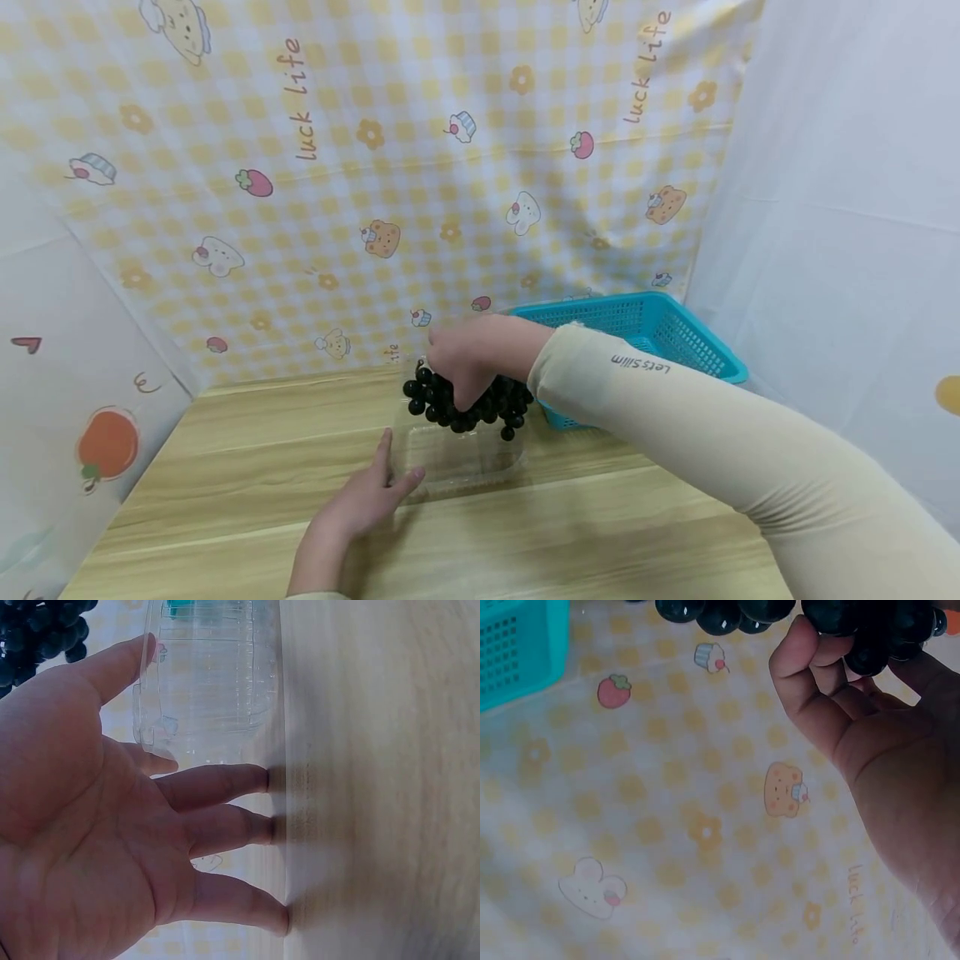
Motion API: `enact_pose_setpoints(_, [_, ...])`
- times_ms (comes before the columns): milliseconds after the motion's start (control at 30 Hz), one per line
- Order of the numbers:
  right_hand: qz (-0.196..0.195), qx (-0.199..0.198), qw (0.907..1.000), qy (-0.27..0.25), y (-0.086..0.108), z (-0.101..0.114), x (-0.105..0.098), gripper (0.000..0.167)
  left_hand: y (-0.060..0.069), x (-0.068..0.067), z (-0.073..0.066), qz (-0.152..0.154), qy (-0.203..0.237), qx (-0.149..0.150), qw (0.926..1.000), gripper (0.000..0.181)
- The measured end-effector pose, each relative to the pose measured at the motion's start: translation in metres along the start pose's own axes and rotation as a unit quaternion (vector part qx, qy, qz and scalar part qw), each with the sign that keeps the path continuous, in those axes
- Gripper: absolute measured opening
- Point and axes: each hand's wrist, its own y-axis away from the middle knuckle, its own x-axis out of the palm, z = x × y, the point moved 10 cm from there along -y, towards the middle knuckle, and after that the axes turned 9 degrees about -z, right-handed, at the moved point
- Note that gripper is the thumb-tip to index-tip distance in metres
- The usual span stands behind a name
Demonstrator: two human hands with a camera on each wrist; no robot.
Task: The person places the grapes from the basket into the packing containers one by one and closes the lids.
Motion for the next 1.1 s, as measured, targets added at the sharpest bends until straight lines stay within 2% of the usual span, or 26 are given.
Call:
enact_pose_setpoints(300, [-0.011, -0.018, 0.9997, 0.015, -0.015, 0.014, 0.011, 0.016, 0.001, 0.001, 0.001, 0.005, 0.002, -0.005, 1.0, 0.105])
enact_pose_setpoints(600, [-0.01, -0.027, 0.9995, 0.011, -0.026, 0.023, 0.02, 0.043, 0.001, 0.001, 0.001, 0.006, 0.006, -0.005, 0.9999, 0.103])
enact_pose_setpoints(800, [-0.017, -0.036, 0.999, -0.02, -0.028, 0.031, 0.022, 0.041, 0.0, 0.002, 0.002, 0.009, 0.012, -0.008, 0.9999, 0.104])
enact_pose_setpoints(967, [-0.01, -0.045, 0.9982, -0.039, -0.029, 0.036, 0.024, 0.03, -0.001, 0.003, 0.003, 0.015, 0.013, -0.012, 0.9997, 0.102])
enact_pose_setpoints(1100, [-0.003, -0.036, 0.9971, -0.067, -0.031, 0.033, 0.027, 0.024, -0.001, 0.002, 0.002, 0.016, 0.011, -0.012, 0.9997, 0.103])
